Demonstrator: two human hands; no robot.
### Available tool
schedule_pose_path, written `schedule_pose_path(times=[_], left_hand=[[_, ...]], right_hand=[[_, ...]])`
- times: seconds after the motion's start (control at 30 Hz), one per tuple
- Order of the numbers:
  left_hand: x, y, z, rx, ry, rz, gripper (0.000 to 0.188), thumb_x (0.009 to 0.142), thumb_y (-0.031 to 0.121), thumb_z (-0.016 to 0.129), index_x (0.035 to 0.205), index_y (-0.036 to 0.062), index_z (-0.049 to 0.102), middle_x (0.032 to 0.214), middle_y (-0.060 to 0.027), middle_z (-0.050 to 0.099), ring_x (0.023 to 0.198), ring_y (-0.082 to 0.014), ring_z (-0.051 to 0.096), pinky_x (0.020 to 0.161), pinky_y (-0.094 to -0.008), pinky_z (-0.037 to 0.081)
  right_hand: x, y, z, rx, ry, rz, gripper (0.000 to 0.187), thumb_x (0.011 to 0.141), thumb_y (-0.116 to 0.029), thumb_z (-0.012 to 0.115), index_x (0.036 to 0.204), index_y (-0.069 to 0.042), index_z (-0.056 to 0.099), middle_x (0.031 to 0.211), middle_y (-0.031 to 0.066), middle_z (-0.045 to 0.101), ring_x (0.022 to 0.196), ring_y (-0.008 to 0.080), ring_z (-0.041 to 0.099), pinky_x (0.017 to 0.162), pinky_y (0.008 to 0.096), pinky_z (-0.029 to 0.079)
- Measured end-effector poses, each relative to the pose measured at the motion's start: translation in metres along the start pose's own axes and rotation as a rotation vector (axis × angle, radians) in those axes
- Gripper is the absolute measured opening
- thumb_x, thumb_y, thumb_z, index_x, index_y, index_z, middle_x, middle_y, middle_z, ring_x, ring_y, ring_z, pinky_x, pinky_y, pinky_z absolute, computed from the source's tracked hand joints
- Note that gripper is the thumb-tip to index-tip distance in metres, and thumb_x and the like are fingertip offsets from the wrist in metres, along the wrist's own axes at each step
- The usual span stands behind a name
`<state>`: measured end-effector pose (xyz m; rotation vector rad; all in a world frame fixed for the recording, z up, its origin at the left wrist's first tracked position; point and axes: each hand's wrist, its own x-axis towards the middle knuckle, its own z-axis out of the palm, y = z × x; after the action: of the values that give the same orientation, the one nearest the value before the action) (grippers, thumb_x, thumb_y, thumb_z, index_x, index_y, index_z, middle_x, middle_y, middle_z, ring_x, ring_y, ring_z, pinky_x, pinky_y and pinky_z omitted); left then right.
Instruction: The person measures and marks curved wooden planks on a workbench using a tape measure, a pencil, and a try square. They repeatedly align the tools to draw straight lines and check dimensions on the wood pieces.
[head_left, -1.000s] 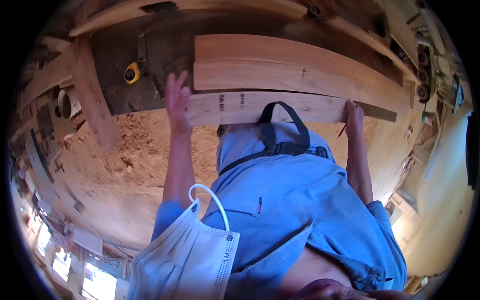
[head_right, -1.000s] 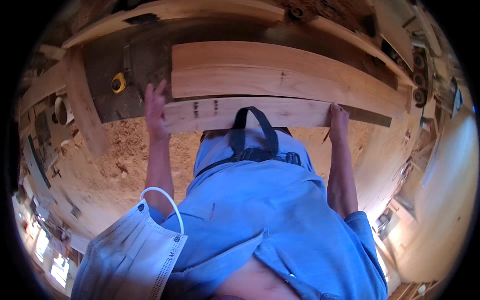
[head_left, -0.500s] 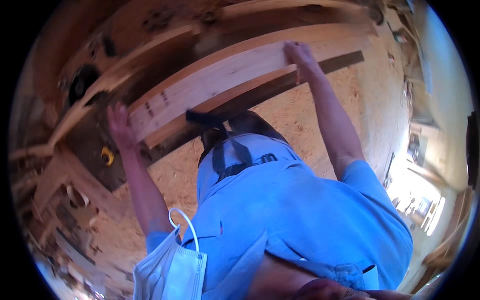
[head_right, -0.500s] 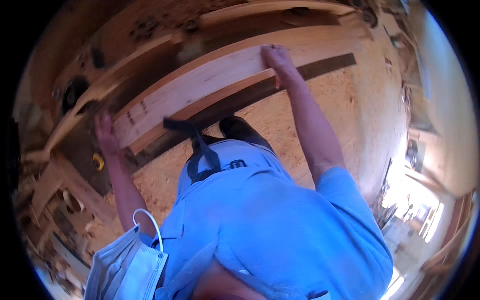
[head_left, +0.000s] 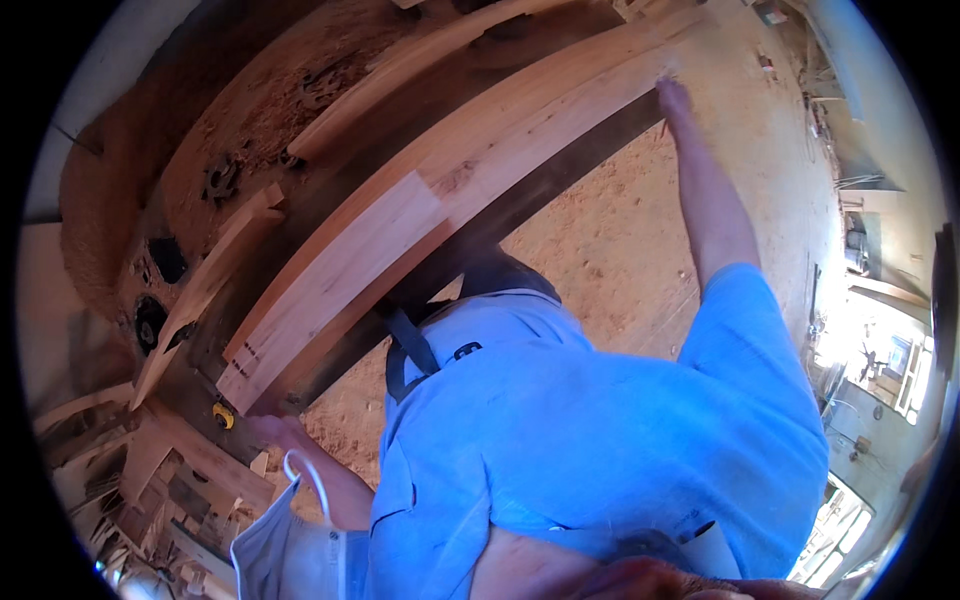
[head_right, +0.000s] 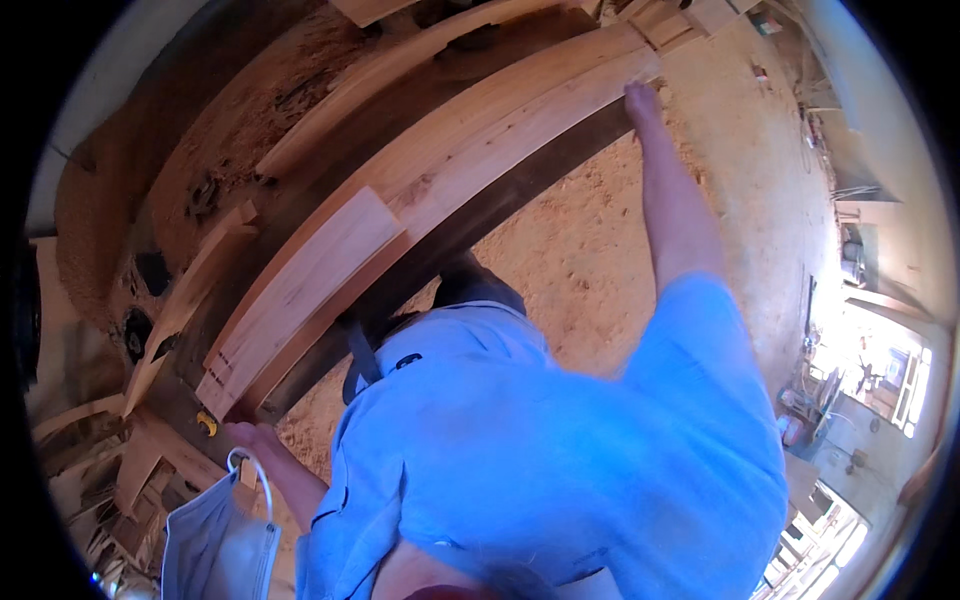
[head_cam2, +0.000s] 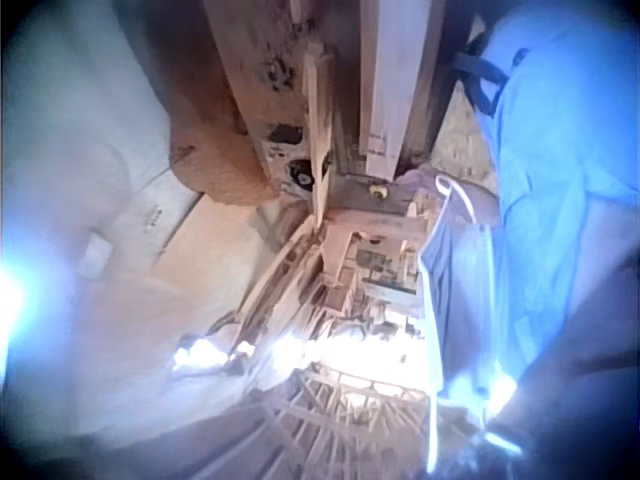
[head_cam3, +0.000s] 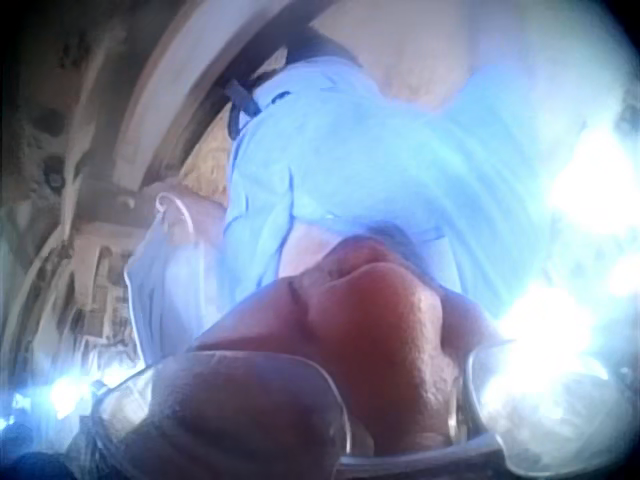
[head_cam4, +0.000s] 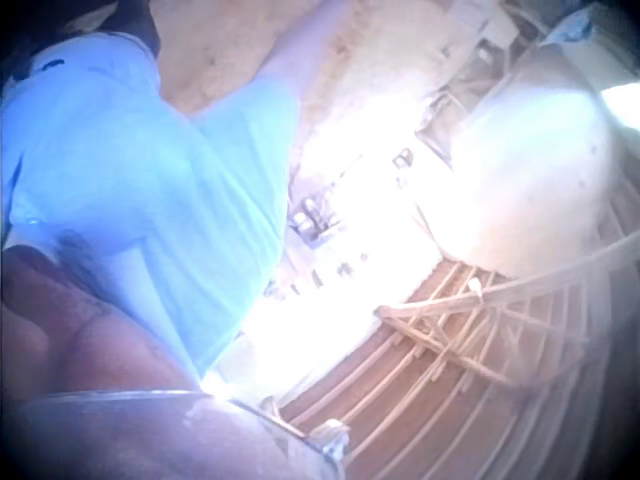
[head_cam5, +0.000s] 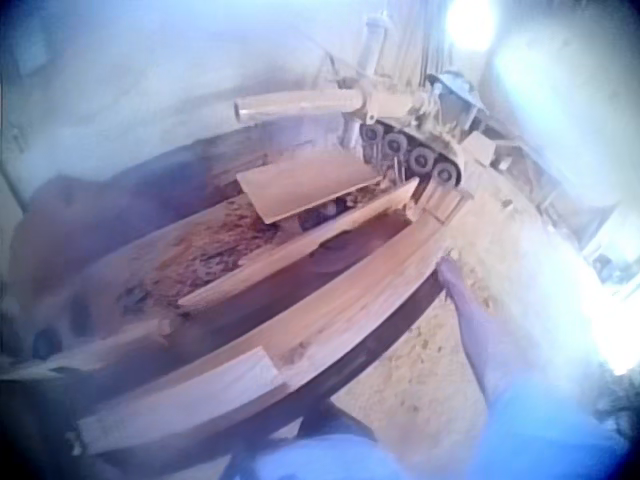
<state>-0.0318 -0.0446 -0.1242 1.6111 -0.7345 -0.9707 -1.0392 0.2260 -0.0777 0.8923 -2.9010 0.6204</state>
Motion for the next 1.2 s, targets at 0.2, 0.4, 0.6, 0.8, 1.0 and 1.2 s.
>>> schedule_pose_path(times=[0.2,0.4,0.6,0.8,1.0,1.2], left_hand=[[-0.039,0.048,0.039,-0.069,0.063,-0.073,0.046,0.101,0.035,0.042,0.133,0.0049,0.057,0.132,-0.0114,0.061,0.118,-0.0276,0.059,0.101,-0.0394,0.048],[-0.059,0.059,0.061,-0.103,0.077,-0.122,0.049,0.100,0.039,0.042,0.135,0.0077,0.056,0.134,-0.0106,0.060,0.120,-0.0287,0.059,0.100,-0.0408,0.049],[-0.058,0.067,0.087,-0.135,0.083,-0.145,0.052,0.099,0.043,0.042,0.137,0.0105,0.055,0.136,-0.0097,0.059,0.122,-0.0299,0.058,0.098,-0.0422,0.051],[-0.065,0.067,0.058,-0.024,0.165,-0.102,0.040,0.099,0.035,0.040,0.121,0.0124,0.066,0.111,-0.0079,0.071,0.091,-0.0260,0.069,0.071,-0.0350,0.057],[-0.022,0.033,0.052,0.037,0.053,-0.135,0.043,0.100,0.039,0.040,0.124,0.0130,0.064,0.115,-0.0055,0.069,0.098,-0.0234,0.065,0.084,-0.0375,0.053],[-0.058,0.071,0.020,0.034,0.181,-0.221,0.061,0.102,0.057,0.032,0.129,0.0085,0.059,0.120,-0.0072,0.066,0.109,-0.0238,0.061,0.092,-0.0386,0.047]], right_hand=[[0.085,0.050,-0.009,-0.102,-0.056,0.107,0.054,0.087,-0.035,0.053,0.128,-0.001,0.058,0.126,0.0275,0.061,0.120,0.0438,0.056,0.101,0.0474,0.044],[0.135,0.090,0.010,0.306,-0.144,0.128,0.051,0.086,-0.031,0.056,0.126,-0.001,0.059,0.118,0.0227,0.067,0.114,0.0359,0.062,0.095,0.0437,0.047],[0.165,0.112,-0.013,0.000,-0.340,0.209,0.057,0.091,-0.026,0.054,0.141,0.001,0.050,0.135,0.0163,0.060,0.125,0.0248,0.056,0.105,0.0344,0.041],[0.155,0.135,0.010,-0.233,-0.294,0.038,0.057,0.092,-0.031,0.050,0.135,0.005,0.054,0.139,0.0236,0.056,0.132,0.0332,0.051,0.109,0.0381,0.039],[0.165,0.309,-0.036,-0.365,-0.197,-0.190,0.046,0.099,-0.033,0.051,0.128,0.002,0.061,0.129,0.0196,0.063,0.122,0.0301,0.058,0.099,0.0393,0.047],[0.129,0.250,0.019,-0.430,-0.194,-0.089,0.051,0.100,-0.034,0.049,0.138,0.000,0.054,0.137,0.0190,0.058,0.127,0.0305,0.056,0.105,0.0390,0.044]])
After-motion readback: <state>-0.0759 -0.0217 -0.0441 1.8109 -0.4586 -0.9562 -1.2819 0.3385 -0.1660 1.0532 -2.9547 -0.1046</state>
